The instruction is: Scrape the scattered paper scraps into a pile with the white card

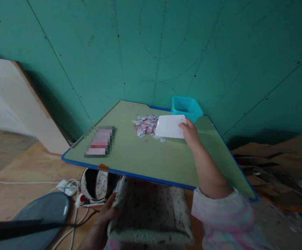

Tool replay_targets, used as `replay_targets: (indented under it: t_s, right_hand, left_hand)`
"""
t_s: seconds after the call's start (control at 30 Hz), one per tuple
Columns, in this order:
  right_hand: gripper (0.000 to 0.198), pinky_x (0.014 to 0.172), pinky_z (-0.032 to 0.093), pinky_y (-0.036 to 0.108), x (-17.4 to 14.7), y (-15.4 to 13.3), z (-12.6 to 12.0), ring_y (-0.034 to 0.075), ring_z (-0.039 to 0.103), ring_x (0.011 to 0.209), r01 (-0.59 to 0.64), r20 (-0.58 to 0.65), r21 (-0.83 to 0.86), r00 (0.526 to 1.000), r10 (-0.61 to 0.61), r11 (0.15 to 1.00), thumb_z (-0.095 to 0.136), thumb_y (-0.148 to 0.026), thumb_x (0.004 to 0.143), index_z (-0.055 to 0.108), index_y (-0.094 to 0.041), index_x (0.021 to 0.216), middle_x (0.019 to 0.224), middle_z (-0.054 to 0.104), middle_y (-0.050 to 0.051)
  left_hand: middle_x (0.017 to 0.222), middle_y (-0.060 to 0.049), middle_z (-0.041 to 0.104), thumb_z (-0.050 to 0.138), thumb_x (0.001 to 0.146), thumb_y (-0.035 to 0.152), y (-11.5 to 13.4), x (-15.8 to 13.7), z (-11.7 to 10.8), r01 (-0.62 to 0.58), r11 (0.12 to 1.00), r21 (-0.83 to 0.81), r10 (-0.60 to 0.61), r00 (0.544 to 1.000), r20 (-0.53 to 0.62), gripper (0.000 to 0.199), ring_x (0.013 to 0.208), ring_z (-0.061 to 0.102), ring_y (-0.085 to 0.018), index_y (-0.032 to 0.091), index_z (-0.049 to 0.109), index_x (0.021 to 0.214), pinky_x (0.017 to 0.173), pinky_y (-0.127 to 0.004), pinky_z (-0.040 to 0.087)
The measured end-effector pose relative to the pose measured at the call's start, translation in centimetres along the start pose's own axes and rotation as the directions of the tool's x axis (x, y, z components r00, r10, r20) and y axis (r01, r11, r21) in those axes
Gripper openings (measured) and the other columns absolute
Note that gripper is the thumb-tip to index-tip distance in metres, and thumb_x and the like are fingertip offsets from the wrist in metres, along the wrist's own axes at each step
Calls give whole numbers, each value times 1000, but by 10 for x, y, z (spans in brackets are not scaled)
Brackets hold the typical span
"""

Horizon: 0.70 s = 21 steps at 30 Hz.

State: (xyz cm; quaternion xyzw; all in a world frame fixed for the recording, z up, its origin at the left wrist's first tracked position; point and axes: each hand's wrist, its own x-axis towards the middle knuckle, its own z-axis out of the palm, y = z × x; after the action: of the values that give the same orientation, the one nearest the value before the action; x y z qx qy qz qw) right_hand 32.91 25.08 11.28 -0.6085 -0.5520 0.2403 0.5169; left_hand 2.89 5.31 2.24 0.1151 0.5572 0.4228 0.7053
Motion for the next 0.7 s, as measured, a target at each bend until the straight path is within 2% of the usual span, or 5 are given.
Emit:
replay_targets:
  t_s: [0.23,0.33,0.5,0.6,0.7]
  right_hand:
    - [29,65,39,25,-11,-2,19,14,51,73,-136,307,116,947,95,984,52,-28,61,55,-17,88,83,59,1]
    - [29,61,39,25,-11,-5,18,13,52,67,-183,340,147,932,124,972,51,-27,60,55,-16,87,79,60,1]
    - [31,66,41,26,-8,-1,15,13,54,72,-215,345,147,926,154,965,56,-25,58,56,-16,88,86,62,2]
    - [33,67,43,28,-13,-4,16,15,56,71,-272,485,117,855,184,955,62,-19,53,59,-14,85,83,64,3]
    - [34,68,44,28,-23,-15,17,13,56,71,-335,667,104,722,184,936,64,-16,52,58,-14,86,81,65,2]
  left_hand:
    - [79,-4,72,58,61,16,-1,-5,-2,-18,1000,-7,19,995,101,72,91,62,-27,14,31,128,74,-36,48]
    - [77,-4,72,59,61,14,0,-1,-3,-14,1000,-12,15,995,100,78,86,63,-28,13,26,131,72,-37,49]
    - [53,1,67,67,32,4,2,12,-5,101,994,-41,-102,994,-35,112,70,65,-33,10,22,133,59,-37,51]
    - [69,-5,71,68,44,15,2,8,-3,-19,1000,-25,20,999,30,93,79,64,-33,12,31,129,62,-37,51]
    - [75,-5,72,63,55,16,2,-2,0,-53,999,-10,54,996,68,82,83,64,-30,11,29,130,68,-38,50]
